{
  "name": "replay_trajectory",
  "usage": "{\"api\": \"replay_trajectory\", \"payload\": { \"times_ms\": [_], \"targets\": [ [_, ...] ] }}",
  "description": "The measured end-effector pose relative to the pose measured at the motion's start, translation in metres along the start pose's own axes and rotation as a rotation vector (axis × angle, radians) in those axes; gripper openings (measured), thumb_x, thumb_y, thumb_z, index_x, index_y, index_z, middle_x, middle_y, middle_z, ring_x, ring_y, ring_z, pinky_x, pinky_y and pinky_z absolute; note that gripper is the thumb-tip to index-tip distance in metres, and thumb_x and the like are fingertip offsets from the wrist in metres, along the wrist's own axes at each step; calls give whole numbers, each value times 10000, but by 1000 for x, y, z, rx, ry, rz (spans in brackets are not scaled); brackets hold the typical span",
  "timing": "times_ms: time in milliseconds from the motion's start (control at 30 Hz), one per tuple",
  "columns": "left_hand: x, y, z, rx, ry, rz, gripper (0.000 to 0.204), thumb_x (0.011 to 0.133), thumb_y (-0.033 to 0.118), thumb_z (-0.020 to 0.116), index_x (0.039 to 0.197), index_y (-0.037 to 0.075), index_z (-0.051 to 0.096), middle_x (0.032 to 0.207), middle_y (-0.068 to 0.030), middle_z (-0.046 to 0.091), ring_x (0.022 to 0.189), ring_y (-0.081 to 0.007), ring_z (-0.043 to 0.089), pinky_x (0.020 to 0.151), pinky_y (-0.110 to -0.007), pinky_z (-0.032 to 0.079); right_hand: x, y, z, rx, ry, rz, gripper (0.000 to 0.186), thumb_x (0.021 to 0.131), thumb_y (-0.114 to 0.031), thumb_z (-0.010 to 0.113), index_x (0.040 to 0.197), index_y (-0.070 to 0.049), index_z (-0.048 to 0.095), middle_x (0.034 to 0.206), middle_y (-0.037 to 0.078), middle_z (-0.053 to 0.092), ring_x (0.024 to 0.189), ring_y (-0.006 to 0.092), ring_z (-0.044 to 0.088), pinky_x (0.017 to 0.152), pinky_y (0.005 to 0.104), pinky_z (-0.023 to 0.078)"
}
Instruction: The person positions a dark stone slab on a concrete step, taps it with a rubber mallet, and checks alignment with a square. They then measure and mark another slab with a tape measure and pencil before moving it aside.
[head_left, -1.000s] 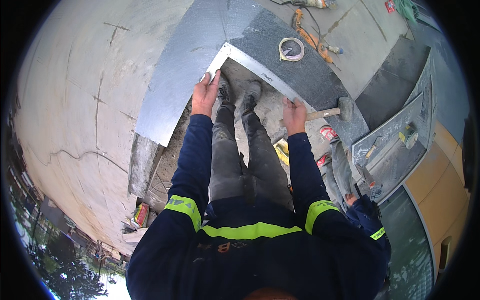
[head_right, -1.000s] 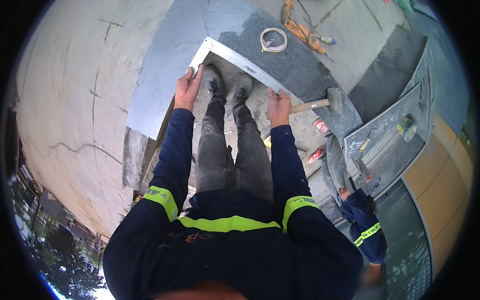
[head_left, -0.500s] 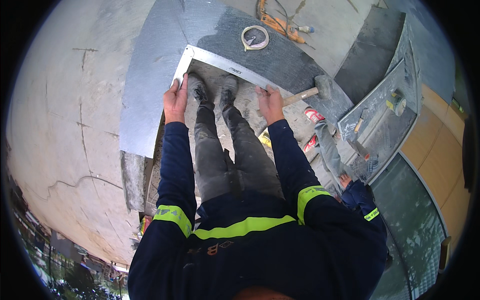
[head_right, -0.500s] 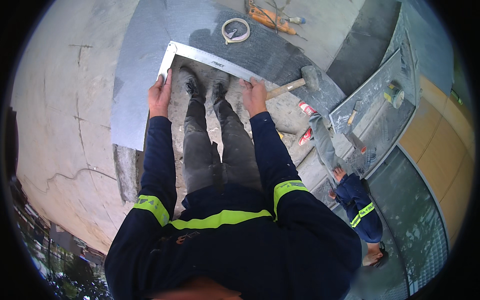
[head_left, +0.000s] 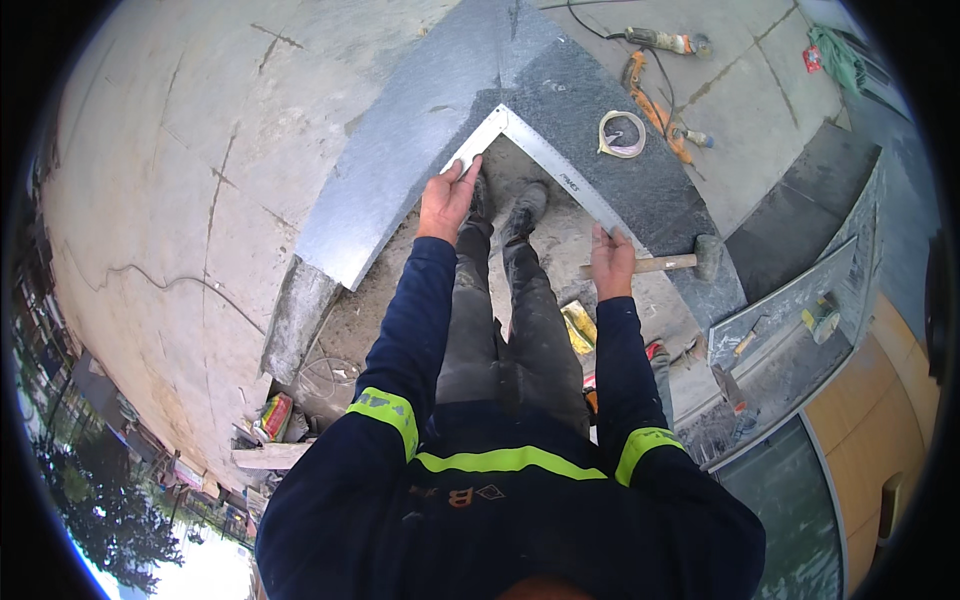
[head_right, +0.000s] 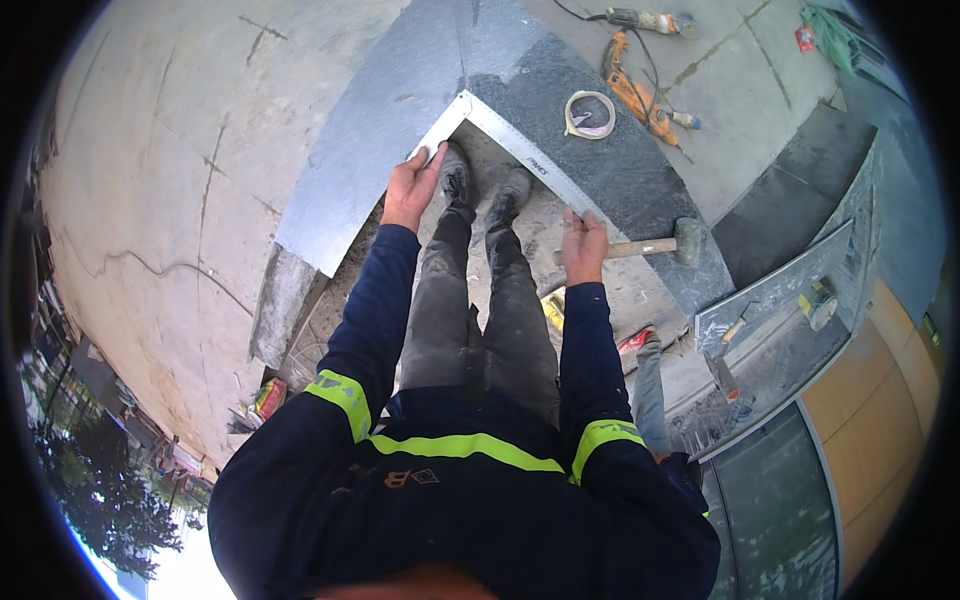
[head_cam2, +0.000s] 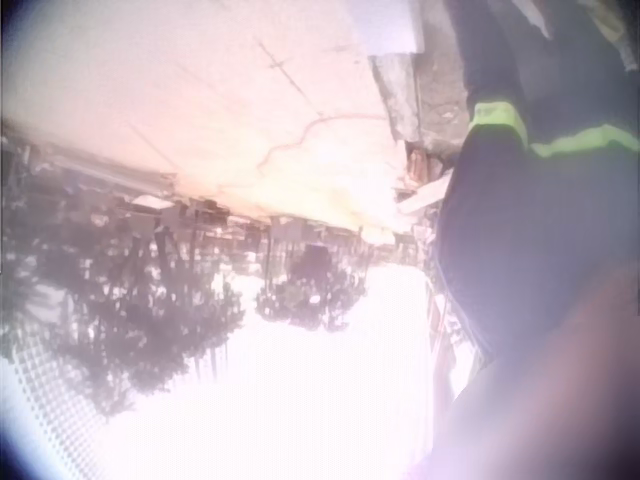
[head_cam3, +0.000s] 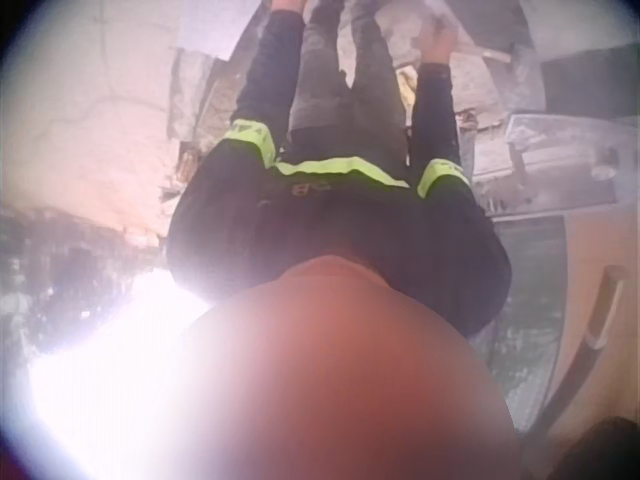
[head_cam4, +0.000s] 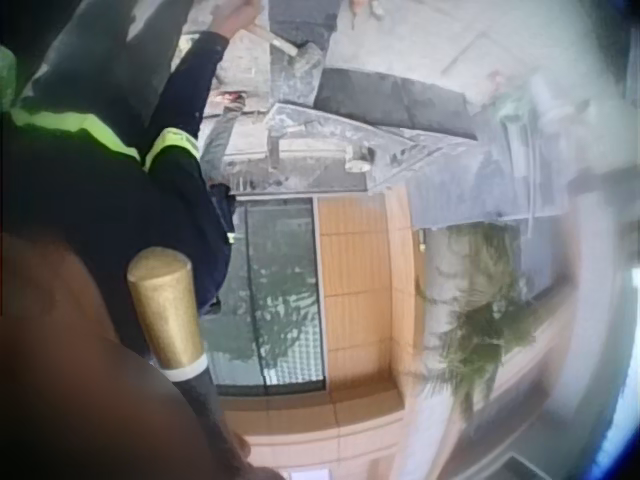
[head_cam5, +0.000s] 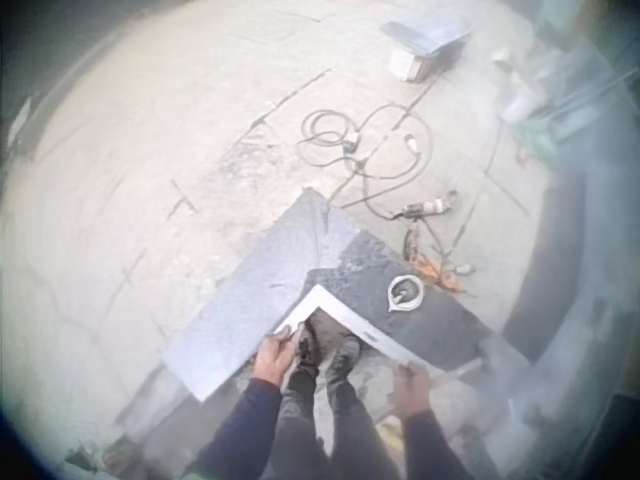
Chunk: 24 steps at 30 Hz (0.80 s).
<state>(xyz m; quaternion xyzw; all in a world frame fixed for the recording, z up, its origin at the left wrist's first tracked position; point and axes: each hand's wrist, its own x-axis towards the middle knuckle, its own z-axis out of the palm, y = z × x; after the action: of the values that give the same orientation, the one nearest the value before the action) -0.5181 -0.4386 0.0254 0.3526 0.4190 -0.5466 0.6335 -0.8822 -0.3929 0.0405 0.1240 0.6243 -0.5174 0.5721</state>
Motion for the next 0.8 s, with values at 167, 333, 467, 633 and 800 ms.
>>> {"api": "replay_trajectory", "payload": {
  "times_ms": [167, 333, 467, 633, 800],
  "targets": [
    [20, -14, -9, 77, -41, 84, 391, 1137, -84, 435, 1493, -221, 347, 1557, -327, 465, 1498, -440, 474, 1330, -606, 402, 29, -8, 3, 10, -16, 33, 205, 1121, 19, 511, 1310, 84, 559, 1374, 237, 638, 1307, 365, 658, 1138, 503, 578],
    [41, -49, -18, -29, -63, 14, 399, 1145, -79, 410, 1512, -218, 339, 1609, -334, 427, 1534, -449, 432, 1351, -611, 363, 60, -36, -8, 52, 14, 28, 268, 1112, 24, 515, 1364, 6, 424, 1356, 226, 589, 1212, 375, 682, 1091, 542, 595],
    [34, -68, -11, -41, -17, 53, 410, 1153, -70, 393, 1532, -209, 327, 1623, -339, 406, 1559, -453, 396, 1358, -607, 354, 55, -53, -10, 52, -15, 28, 298, 1107, 28, 524, 1374, -16, 399, 1341, 217, 578, 1176, 372, 687, 1075, 545, 601],
    [28, -63, 5, -42, -25, 27, 406, 1156, -62, 404, 1526, -217, 339, 1618, -339, 411, 1550, -450, 404, 1354, -604, 361, 50, -52, 5, 50, -21, 37, 304, 1114, 21, 511, 1390, -14, 389, 1356, 218, 567, 1197, 371, 677, 1080, 552, 597],
    [26, -50, 3, -32, -15, 39, 393, 1157, -45, 439, 1496, -233, 373, 1578, -332, 456, 1495, -429, 464, 1337, -609, 387, 46, -46, 8, 74, 20, 32, 367, 1104, 44, 493, 1451, -39, 407, 1386, 204, 585, 1220, 358, 685, 1044, 537, 611]
  ]
}}
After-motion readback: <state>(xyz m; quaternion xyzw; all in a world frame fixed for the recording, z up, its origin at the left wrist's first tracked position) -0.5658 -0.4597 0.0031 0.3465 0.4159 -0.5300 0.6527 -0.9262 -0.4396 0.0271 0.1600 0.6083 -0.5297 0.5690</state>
